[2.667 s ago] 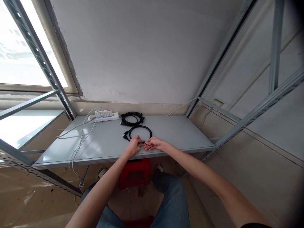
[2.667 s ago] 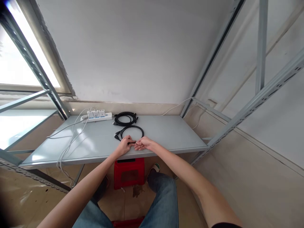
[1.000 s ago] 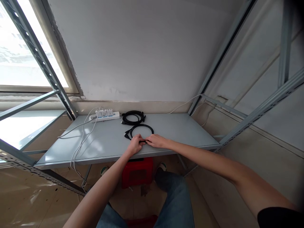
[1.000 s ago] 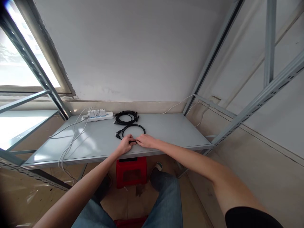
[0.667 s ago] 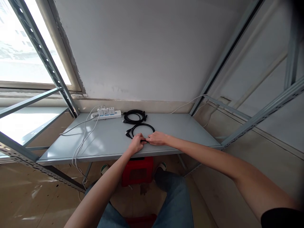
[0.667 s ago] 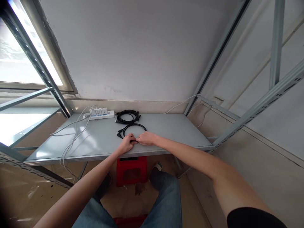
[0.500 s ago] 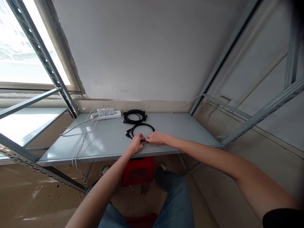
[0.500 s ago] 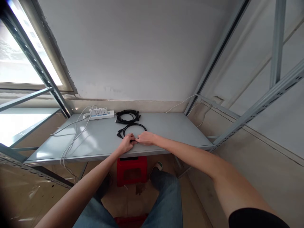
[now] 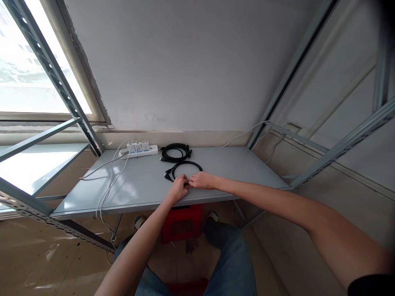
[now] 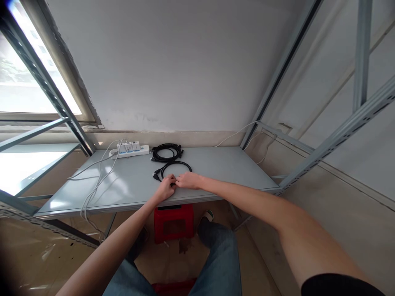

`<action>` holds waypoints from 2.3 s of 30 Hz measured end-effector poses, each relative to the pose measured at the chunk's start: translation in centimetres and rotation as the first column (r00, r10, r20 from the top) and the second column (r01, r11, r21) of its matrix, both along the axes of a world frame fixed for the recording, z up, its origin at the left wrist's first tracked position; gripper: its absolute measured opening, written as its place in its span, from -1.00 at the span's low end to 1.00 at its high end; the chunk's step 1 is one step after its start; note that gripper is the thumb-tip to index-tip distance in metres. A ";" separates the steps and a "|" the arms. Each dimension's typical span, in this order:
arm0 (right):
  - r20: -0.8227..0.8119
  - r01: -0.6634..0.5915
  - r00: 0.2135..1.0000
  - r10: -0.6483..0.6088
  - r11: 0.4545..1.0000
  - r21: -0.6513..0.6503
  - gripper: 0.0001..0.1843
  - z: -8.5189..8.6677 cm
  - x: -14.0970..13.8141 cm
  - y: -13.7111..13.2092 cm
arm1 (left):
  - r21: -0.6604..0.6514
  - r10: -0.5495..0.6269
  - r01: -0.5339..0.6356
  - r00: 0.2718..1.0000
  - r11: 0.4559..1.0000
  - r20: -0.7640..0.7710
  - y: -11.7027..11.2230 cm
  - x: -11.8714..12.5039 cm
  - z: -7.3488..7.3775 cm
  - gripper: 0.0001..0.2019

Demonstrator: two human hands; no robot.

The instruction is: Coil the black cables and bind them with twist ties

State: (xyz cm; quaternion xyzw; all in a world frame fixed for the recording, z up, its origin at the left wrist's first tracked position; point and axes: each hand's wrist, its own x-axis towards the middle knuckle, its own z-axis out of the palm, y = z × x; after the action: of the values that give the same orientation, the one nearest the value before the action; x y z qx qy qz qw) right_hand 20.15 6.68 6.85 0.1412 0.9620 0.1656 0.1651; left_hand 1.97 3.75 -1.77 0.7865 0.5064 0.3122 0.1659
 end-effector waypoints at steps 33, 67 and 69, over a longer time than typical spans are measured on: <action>-0.020 -0.014 1.000 0.018 0.983 0.183 -0.60 -0.8 0.1 -2.1 | 0.016 0.008 -0.007 0.999 1.000 -0.032 0.0 0.1 0.1 -0.70; -0.493 0.813 0.144 -0.858 0.386 -0.435 -0.66 -3.4 14.4 3.1 | 0.076 -0.045 0.055 0.992 0.996 -0.119 -0.8 0.0 0.6 -0.75; -0.493 0.889 0.107 -0.864 0.305 -0.341 -0.55 -4.8 18.2 3.5 | 0.112 -0.031 0.054 0.979 0.992 -0.200 -1.1 0.2 1.0 -0.77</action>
State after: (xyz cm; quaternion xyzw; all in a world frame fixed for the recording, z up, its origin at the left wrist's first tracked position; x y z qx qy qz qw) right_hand 38.35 10.15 2.01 0.7274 0.6809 0.0011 -0.0857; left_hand 2.17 2.66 -0.81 0.8327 0.4843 0.2579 0.0748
